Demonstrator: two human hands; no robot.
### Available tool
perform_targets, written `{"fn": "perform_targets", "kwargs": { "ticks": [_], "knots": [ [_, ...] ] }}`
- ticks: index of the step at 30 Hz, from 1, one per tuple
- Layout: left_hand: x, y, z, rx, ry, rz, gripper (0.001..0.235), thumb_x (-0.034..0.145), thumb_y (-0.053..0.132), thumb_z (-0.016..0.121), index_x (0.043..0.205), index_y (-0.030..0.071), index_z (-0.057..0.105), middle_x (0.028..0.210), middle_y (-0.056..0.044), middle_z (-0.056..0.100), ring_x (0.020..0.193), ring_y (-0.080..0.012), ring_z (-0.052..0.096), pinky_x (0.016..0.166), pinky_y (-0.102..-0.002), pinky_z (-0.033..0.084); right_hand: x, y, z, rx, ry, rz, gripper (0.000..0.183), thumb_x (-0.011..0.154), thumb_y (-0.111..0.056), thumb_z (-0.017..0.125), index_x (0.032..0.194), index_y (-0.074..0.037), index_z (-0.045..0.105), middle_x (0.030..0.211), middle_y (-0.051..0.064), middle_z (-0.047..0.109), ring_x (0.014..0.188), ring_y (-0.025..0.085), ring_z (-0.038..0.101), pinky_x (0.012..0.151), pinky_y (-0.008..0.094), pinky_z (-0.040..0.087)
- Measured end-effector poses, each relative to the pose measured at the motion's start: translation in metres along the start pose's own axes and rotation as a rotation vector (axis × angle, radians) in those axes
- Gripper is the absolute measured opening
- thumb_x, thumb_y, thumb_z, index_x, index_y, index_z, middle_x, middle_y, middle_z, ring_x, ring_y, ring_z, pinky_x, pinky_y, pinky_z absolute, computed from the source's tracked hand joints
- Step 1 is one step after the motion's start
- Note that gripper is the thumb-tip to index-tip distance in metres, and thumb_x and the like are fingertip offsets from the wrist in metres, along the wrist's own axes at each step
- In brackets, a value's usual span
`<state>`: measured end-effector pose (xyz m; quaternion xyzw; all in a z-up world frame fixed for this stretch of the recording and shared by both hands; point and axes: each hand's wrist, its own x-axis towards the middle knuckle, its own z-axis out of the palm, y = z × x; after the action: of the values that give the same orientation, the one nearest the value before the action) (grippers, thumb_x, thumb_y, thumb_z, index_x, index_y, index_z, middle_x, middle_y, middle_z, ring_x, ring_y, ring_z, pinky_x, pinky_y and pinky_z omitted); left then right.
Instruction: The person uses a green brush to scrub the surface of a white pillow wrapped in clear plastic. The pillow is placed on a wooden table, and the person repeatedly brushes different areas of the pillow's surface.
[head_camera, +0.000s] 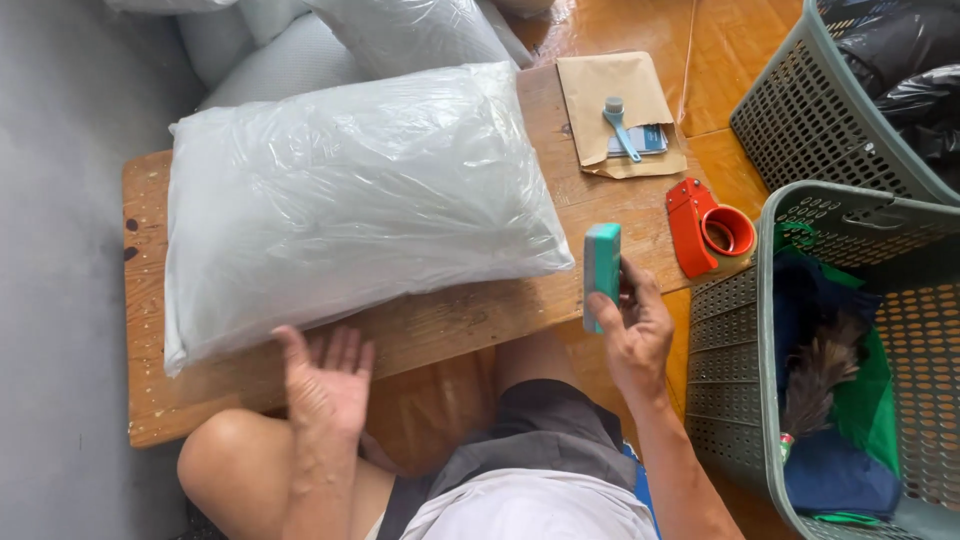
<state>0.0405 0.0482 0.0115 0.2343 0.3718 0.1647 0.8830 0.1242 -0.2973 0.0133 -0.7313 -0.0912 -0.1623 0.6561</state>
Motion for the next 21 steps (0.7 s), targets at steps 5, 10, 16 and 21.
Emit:
{"fn": "perform_targets", "kwargs": {
  "ticks": [5,10,16,21],
  "knots": [
    [-0.004,-0.031,0.061,0.125,0.012,-0.092,0.124,0.081,0.052,0.083,0.162,0.003,0.003,0.162,-0.039,0.012,0.153,-0.0519,0.017,0.12,-0.069,0.019,0.004,0.052,0.029,-0.153,-0.05,0.029,0.059,0.092,-0.02,0.075,0.147,-0.009,0.056,0.113,0.012,0.059,0.097,0.022,0.063,0.079,0.036,0.055],
    [0.022,-0.015,0.069,0.18,0.101,0.116,0.119,0.081,0.03,0.094,0.157,-0.007,0.01,0.153,-0.045,0.022,0.143,-0.0615,0.033,0.113,-0.072,0.033,-0.031,-0.011,0.054,-0.298,-0.438,-0.012,0.06,0.082,-0.03,0.081,0.139,-0.021,0.066,0.104,0.009,0.061,0.09,0.024,0.067,0.073,0.037,0.06],
    [0.026,-0.023,0.073,0.131,0.269,0.063,0.103,0.067,0.053,0.077,0.151,0.008,0.039,0.163,-0.016,0.035,0.141,-0.0524,0.046,0.103,-0.063,0.056,-0.043,-0.072,0.049,-0.073,-0.825,-0.269,0.068,0.092,-0.013,0.075,0.152,-0.012,0.044,0.119,0.017,0.053,0.107,0.029,0.059,0.094,0.038,0.053],
    [0.048,0.011,0.064,0.16,0.4,0.139,0.076,0.074,0.061,0.072,0.132,0.013,0.06,0.127,-0.009,0.064,0.11,-0.0328,0.065,0.086,-0.046,0.065,0.0,-0.041,0.016,-0.219,-0.287,-0.275,0.062,0.093,-0.02,0.071,0.15,-0.01,0.05,0.111,0.007,0.054,0.09,0.017,0.053,0.072,0.03,0.046]
  ]
}}
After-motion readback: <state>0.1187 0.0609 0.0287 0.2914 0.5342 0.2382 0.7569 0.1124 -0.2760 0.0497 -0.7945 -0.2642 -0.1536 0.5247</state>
